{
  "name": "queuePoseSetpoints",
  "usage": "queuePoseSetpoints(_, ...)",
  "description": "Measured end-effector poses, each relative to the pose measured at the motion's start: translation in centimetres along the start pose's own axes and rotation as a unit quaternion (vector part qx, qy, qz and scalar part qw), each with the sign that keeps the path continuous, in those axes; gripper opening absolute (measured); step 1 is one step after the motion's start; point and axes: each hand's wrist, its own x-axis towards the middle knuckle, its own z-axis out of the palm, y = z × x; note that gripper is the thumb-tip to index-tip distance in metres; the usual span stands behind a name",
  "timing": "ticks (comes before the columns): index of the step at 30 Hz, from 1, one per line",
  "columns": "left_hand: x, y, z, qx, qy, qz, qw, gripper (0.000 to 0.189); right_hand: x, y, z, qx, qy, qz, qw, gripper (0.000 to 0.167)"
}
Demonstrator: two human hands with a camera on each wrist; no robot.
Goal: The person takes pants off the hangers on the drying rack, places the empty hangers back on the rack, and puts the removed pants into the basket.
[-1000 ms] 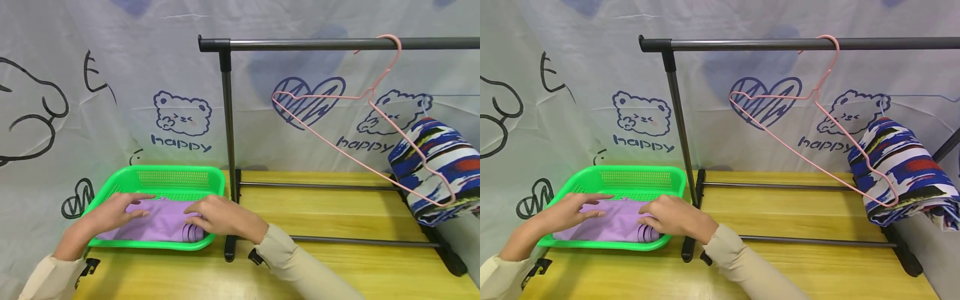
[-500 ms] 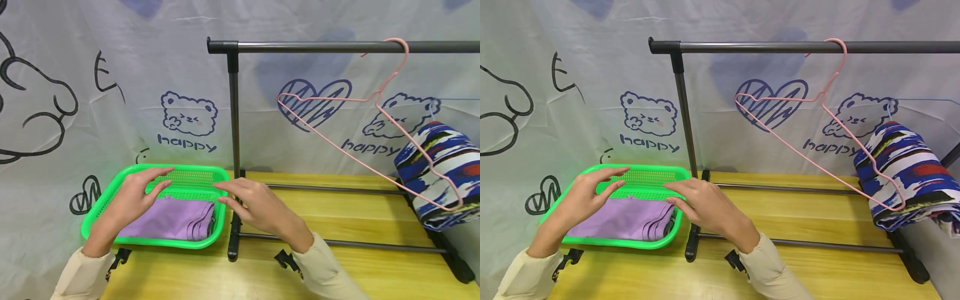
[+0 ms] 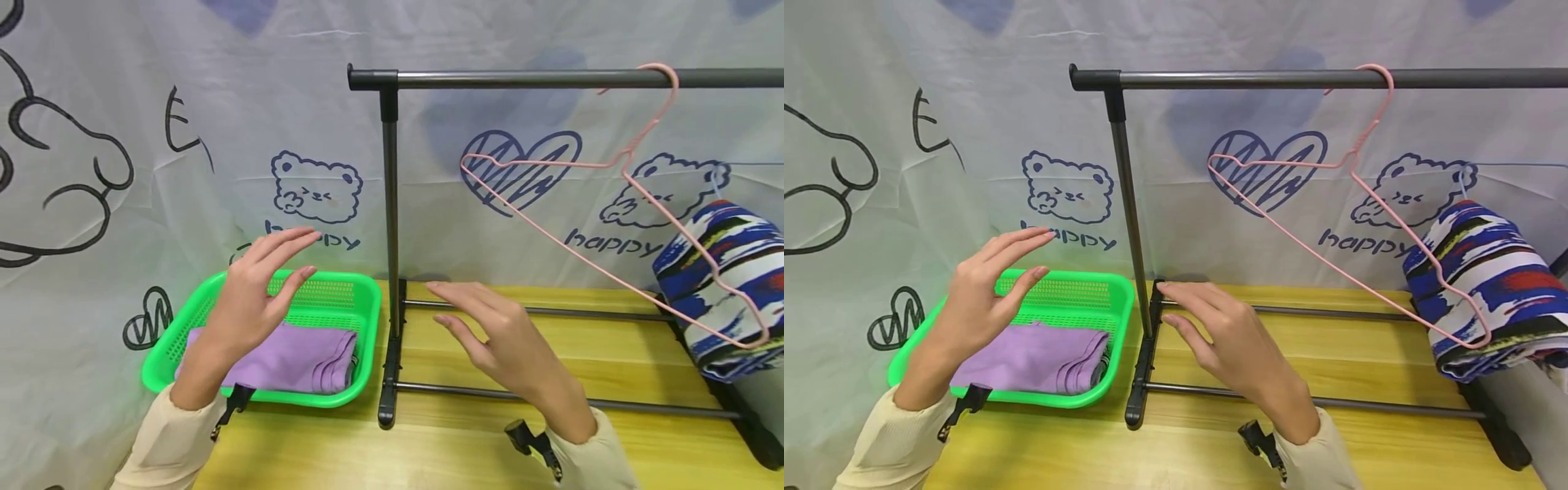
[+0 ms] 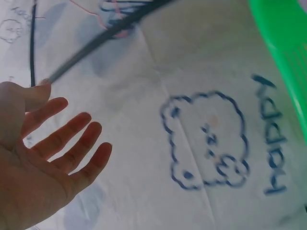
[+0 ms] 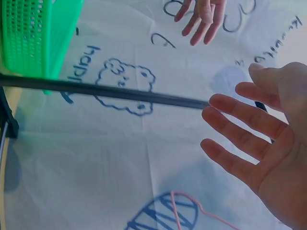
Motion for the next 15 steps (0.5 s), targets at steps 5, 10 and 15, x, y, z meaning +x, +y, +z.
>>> queuePoseSetpoints(5, 1.8, 2.0, 0.9, -0.023, 0.005, 0.023, 0.9994, 0.049, -0.8, 0.0, -1.7, -0.024, 0.044, -0.005, 0.9987, 0.041)
queuePoseSetpoints(10, 3.4, 3.5, 1.2, -0.012, 0.008, 0.047, 0.9988, 0.051, -1.6, 0.3, -2.8, -0.037, 0.081, -0.009, 0.996, 0.045)
queuePoseSetpoints(15, 5.0, 4.9, 1.3, 0.006, 0.02, 0.079, 0.9967, 0.053, -2.2, 0.5, -4.1, -0.056, 0.09, 0.005, 0.9944, 0.046)
